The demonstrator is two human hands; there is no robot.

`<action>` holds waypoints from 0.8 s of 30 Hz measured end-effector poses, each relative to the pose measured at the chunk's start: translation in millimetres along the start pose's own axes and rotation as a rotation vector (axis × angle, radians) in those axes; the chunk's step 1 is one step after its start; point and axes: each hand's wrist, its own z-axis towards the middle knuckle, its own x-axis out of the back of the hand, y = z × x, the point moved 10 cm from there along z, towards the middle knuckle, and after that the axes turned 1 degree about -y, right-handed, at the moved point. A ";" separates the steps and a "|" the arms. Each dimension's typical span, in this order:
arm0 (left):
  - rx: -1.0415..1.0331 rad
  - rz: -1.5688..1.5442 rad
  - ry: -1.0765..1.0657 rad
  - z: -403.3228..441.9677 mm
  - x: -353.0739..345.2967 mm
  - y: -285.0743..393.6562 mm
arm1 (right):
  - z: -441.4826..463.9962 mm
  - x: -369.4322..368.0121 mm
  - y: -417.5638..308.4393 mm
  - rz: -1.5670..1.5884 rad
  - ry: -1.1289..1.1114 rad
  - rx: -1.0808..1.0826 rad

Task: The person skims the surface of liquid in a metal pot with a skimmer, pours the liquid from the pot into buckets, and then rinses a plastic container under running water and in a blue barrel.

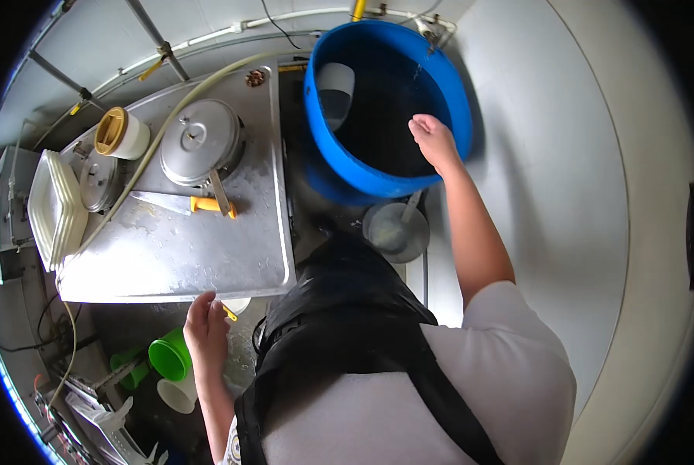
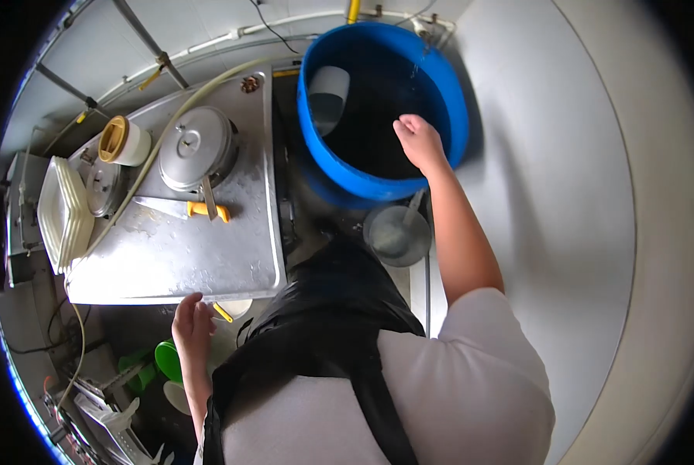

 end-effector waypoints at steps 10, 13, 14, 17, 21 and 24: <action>0.325 0.069 0.329 -10.9 -3.2 9.2 | 113.6 -117.3 259.5 0.454 -0.335 -1.021; 0.355 0.090 0.397 -4.9 -11.4 28.2 | 81.1 -181.2 5.6 0.545 -1.318 -0.670; 0.394 0.048 0.400 -5.2 -15.2 27.6 | 82.3 -201.7 -37.7 0.384 -1.381 -0.494; 0.391 0.029 0.441 2.2 -21.8 36.6 | 150.7 -277.0 -110.4 -0.137 -0.972 0.318; 0.353 0.069 0.537 -9.6 -22.4 57.1 | 205.8 -401.9 -181.2 -0.091 -0.698 0.549; 0.403 0.088 0.632 -36.1 -19.5 59.7 | 211.8 -522.9 -212.4 0.391 -0.948 0.029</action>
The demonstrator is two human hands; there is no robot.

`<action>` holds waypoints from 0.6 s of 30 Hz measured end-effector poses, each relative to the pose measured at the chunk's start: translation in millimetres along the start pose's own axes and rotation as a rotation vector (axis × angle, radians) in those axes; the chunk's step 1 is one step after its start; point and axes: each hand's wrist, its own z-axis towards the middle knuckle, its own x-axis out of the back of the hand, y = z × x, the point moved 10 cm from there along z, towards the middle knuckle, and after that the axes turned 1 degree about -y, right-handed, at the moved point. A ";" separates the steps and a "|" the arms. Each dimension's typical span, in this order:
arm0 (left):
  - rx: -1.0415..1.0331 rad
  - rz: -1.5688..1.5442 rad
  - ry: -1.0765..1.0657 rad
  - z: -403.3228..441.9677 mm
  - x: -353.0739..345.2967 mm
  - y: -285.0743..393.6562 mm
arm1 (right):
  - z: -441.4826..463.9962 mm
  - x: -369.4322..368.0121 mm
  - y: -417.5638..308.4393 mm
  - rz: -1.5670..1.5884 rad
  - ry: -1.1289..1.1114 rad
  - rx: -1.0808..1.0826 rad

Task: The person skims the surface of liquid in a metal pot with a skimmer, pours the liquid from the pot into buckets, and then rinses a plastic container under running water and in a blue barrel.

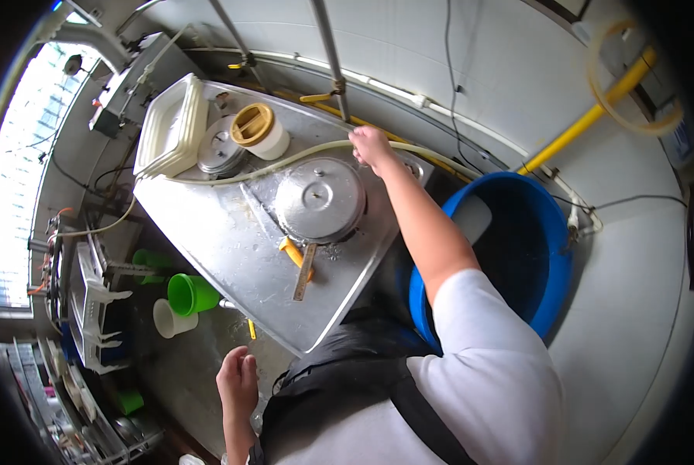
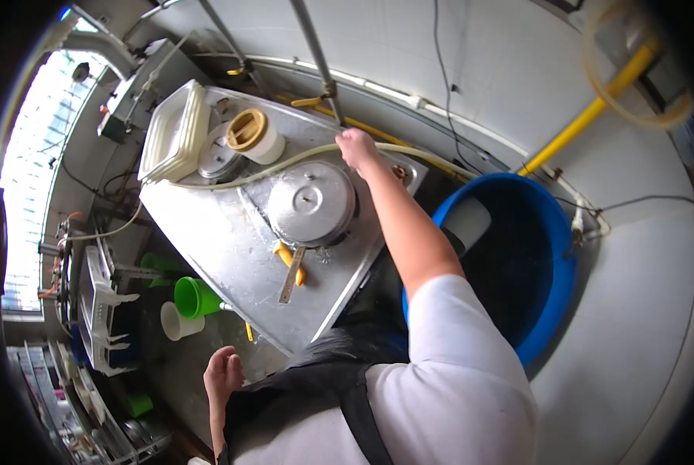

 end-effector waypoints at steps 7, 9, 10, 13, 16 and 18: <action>0.027 -0.121 0.172 -46.6 9.0 -46.0 | 148.5 -111.9 -29.1 1.134 0.216 -0.264; 0.092 -0.172 0.115 -51.2 -1.6 -62.1 | 130.9 -98.4 -20.6 0.994 -0.022 -0.122; 0.109 -0.165 0.057 -52.1 -7.9 -68.9 | 122.5 -86.7 -1.4 0.841 -0.047 -0.203; 0.222 -0.281 0.091 -55.8 -15.9 -84.6 | 6.2 4.6 -51.9 0.124 0.267 0.353; 0.206 -0.250 0.064 -49.2 -21.8 -113.9 | -150.0 102.5 -67.3 -0.460 0.673 0.803; 0.203 -0.207 0.061 -38.5 -30.4 -84.8 | -248.3 161.2 -64.9 -0.936 0.941 0.778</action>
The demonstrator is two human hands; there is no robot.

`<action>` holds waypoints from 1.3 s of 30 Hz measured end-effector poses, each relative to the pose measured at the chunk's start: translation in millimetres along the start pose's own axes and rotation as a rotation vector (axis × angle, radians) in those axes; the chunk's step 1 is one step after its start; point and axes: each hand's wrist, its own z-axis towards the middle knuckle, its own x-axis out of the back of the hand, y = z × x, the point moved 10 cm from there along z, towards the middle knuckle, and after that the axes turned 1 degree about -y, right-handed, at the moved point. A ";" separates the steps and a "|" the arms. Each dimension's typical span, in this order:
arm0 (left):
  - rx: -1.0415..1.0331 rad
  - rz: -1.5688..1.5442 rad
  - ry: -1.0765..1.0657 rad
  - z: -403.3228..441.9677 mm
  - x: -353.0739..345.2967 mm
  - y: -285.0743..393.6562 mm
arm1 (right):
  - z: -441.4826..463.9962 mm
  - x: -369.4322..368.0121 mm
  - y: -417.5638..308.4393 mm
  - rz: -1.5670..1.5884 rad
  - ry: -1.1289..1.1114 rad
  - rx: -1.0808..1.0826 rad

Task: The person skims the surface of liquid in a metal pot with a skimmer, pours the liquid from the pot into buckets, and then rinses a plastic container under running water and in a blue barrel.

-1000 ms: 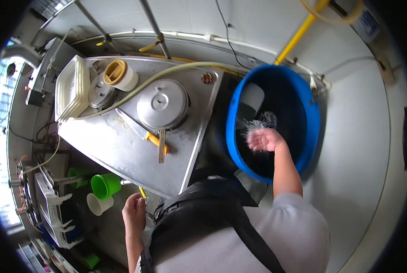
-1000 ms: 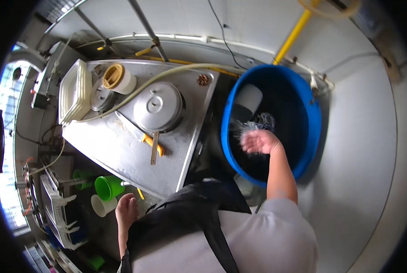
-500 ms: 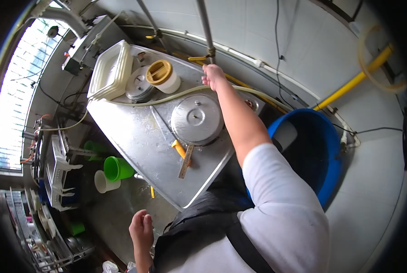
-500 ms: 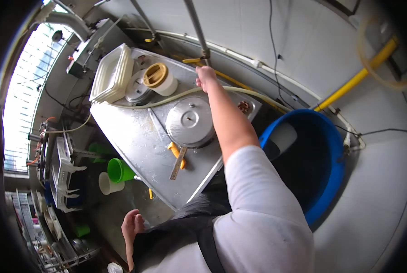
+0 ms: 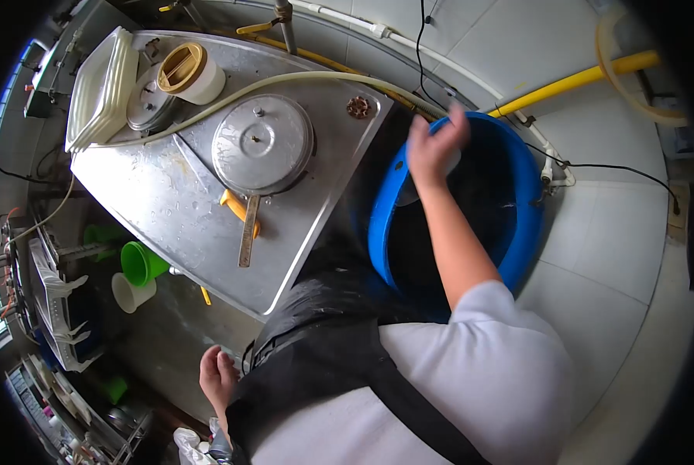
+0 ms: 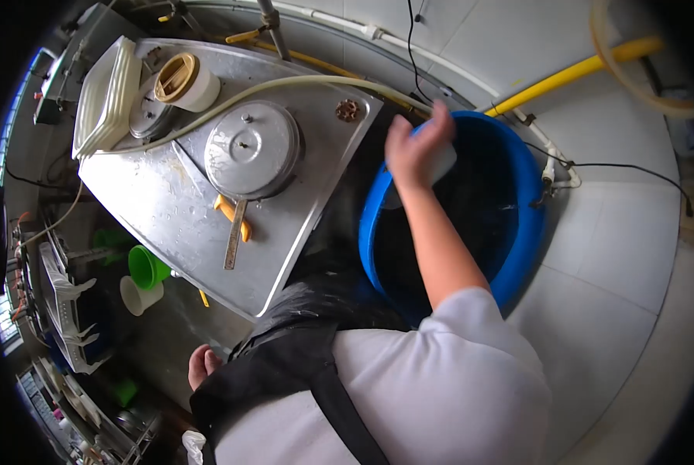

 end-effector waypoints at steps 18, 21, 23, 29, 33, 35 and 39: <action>-0.425 0.197 -0.149 5.3 -55.3 143.3 | -251.6 -110.5 197.0 -0.049 -0.996 -0.257; -0.410 0.177 -0.144 3.0 -39.9 135.3 | -273.9 -110.3 259.6 0.270 -0.934 -0.764; -0.419 0.178 -0.096 2.0 -23.9 127.9 | -306.4 -90.3 290.5 0.693 -0.816 -1.322; -0.311 0.121 -0.002 -0.3 6.3 84.1 | -214.7 54.8 277.3 0.207 -1.176 -1.459; -0.250 0.076 -0.032 -1.1 1.9 73.4 | -158.6 46.2 298.8 0.334 -1.144 -1.416; -0.249 0.063 -0.055 -1.4 -3.1 74.7 | -138.7 48.7 189.4 0.215 -1.206 -1.193; -0.272 0.059 -0.071 -8.8 -5.4 69.2 | -220.8 -15.7 282.9 -0.222 -1.185 -0.564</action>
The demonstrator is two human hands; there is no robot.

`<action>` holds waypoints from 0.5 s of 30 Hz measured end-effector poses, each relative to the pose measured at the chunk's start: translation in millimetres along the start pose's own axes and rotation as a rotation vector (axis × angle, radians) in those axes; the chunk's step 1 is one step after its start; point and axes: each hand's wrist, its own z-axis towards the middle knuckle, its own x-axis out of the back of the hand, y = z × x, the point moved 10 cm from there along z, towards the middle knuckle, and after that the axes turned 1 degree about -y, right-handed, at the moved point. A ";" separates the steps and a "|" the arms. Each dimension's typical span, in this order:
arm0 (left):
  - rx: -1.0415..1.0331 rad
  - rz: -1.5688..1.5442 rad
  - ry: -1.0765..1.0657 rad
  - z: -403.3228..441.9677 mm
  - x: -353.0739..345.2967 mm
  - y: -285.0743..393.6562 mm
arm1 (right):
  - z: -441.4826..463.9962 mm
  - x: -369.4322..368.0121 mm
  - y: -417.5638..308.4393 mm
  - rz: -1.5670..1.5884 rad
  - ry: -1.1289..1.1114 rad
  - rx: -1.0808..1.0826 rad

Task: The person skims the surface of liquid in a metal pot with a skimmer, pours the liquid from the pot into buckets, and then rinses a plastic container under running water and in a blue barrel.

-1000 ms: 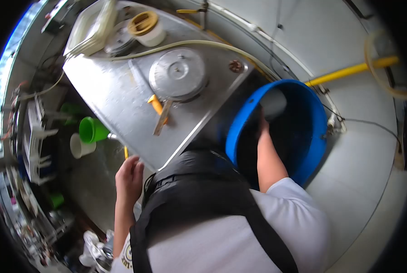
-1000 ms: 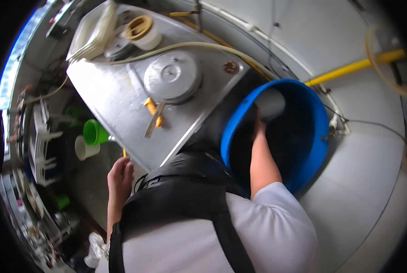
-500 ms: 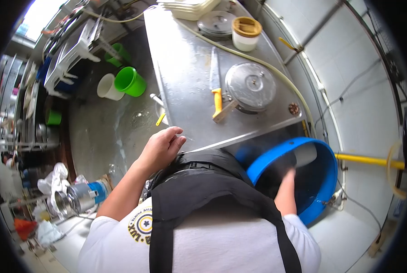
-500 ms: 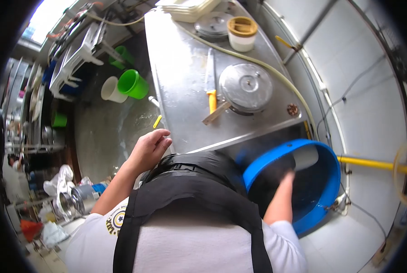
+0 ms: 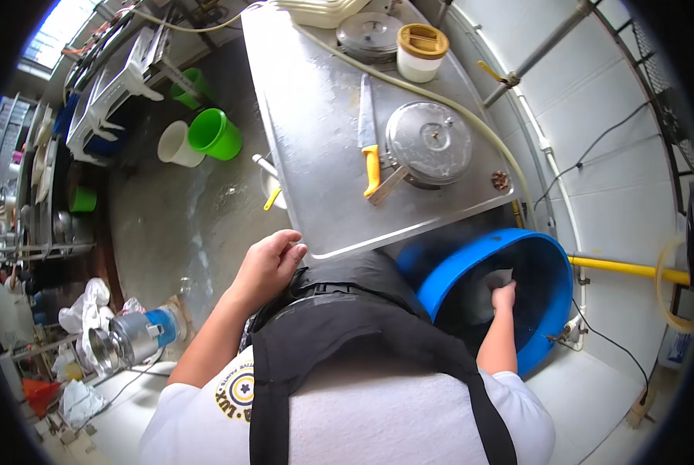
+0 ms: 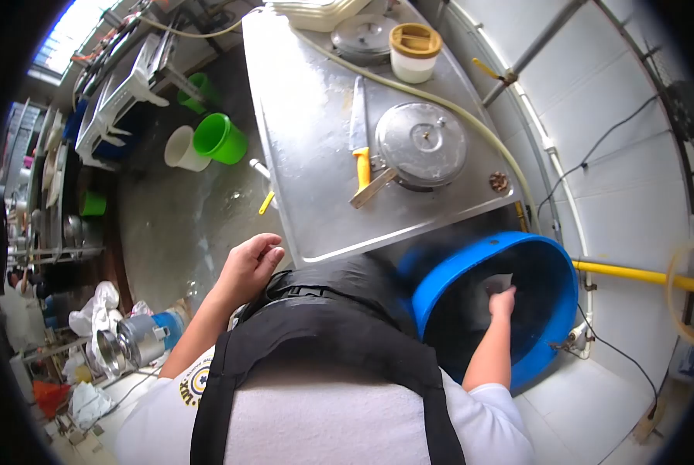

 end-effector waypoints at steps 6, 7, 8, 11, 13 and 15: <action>0.018 0.049 -0.008 -23.5 13.6 -13.9 | 50.3 -125.0 36.1 -0.741 -0.032 0.266; 0.027 0.035 -0.019 -25.6 16.2 -17.1 | 51.9 -148.2 41.6 -0.880 -0.016 0.457; 0.028 0.034 -0.014 -27.2 20.8 -20.2 | 31.8 -163.4 22.6 -1.135 0.004 0.711; 0.029 0.012 -0.036 -31.8 30.9 -33.6 | 10.7 -123.2 33.2 -0.767 0.015 0.171; 0.009 -0.050 -0.064 -33.4 36.9 -45.8 | -44.8 -74.0 16.2 -0.256 0.175 0.038; -0.031 -0.048 -0.084 -34.4 48.2 -55.7 | -125.0 -22.5 -0.6 0.415 0.437 -0.113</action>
